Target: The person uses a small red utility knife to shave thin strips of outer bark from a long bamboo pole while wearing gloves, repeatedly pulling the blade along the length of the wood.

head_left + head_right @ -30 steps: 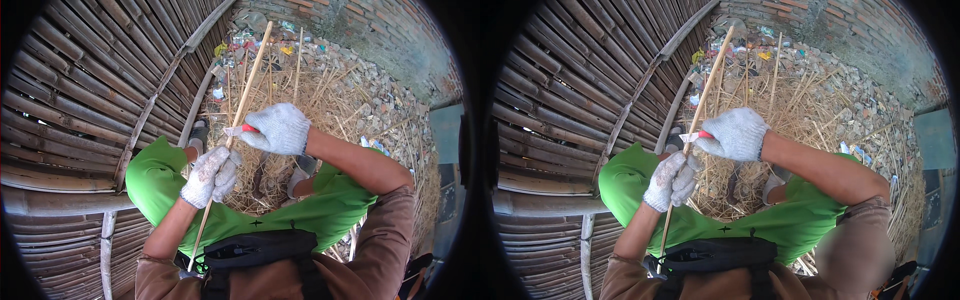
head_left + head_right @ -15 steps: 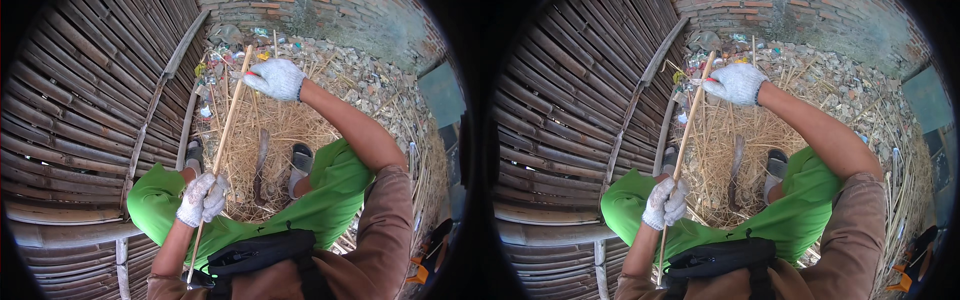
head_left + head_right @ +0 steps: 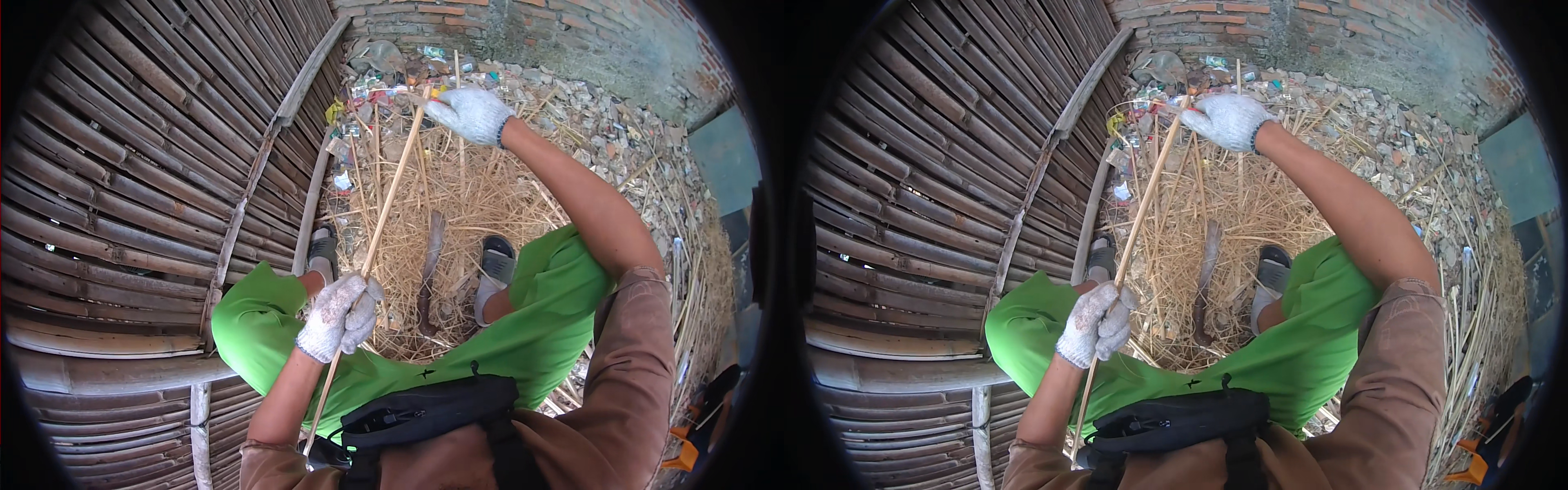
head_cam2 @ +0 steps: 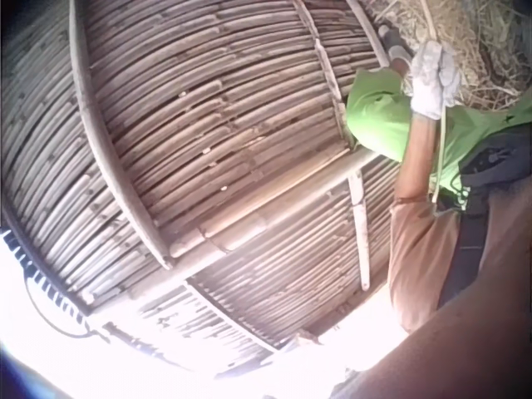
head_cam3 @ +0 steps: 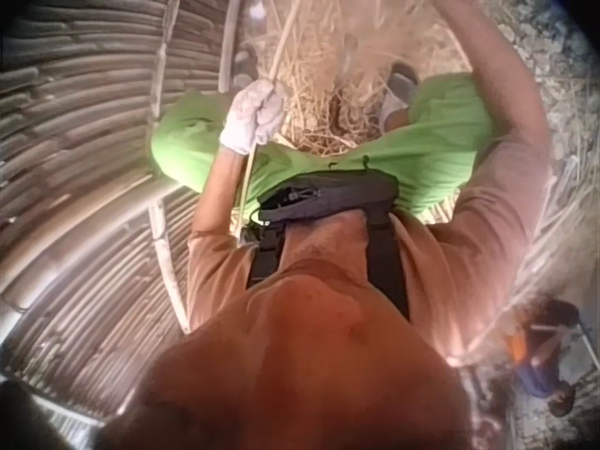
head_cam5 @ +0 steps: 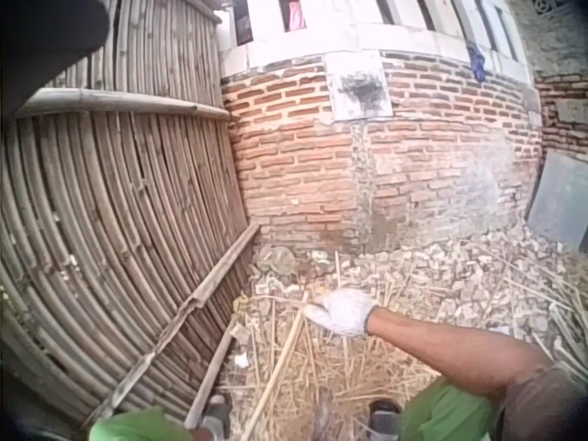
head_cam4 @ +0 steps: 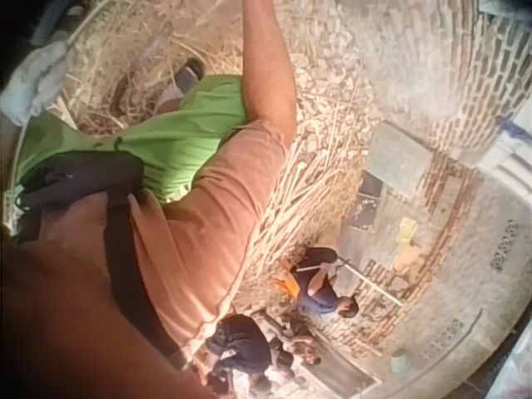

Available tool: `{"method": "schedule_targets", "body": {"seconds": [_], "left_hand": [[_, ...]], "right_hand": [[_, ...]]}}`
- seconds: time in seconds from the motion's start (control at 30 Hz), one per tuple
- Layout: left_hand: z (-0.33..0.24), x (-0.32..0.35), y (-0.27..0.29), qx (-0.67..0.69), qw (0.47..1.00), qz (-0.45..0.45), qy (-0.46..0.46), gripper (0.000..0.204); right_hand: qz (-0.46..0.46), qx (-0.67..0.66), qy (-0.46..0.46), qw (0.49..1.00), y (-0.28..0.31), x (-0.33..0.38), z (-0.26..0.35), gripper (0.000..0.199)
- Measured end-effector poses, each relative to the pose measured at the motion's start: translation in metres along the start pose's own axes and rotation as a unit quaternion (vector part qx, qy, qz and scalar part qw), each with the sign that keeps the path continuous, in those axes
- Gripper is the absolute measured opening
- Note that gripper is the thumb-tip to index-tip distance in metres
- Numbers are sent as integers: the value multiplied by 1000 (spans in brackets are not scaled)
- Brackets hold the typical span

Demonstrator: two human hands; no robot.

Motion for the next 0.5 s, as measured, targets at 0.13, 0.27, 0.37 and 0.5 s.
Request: {"method": "schedule_targets", "body": {"seconds": [0.13, 0.27, 0.37, 0.5], "left_hand": [[-1, 7, 3, -34, 999, -14, -2, 36], [-10, 25, 8, -54, 998, 29, 10, 37], [2, 14, 14, -32, 999, -34, -8, 38], [-1, -2, 8, -59, 998, -12, -23, 43]], "right_hand": [[28, 51, 11, 998, 5, 4, 5, 78], [7, 25, -245, 969, 50, -18, -135, 93], [-62, -7, -248, 967, 39, -1, -179, 89], [7, -54, -133, 990, 5, 14, -90, 78]]}}
Point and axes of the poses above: each hand's wrist, its own x-axis away from the middle knuckle, its own y-axis out of the back of the hand, z = x × y, the point moved 3 cm from there along -x, towards the middle knuckle, and after that the axes turned 12 degrees about -y, right-handed, at the moved point
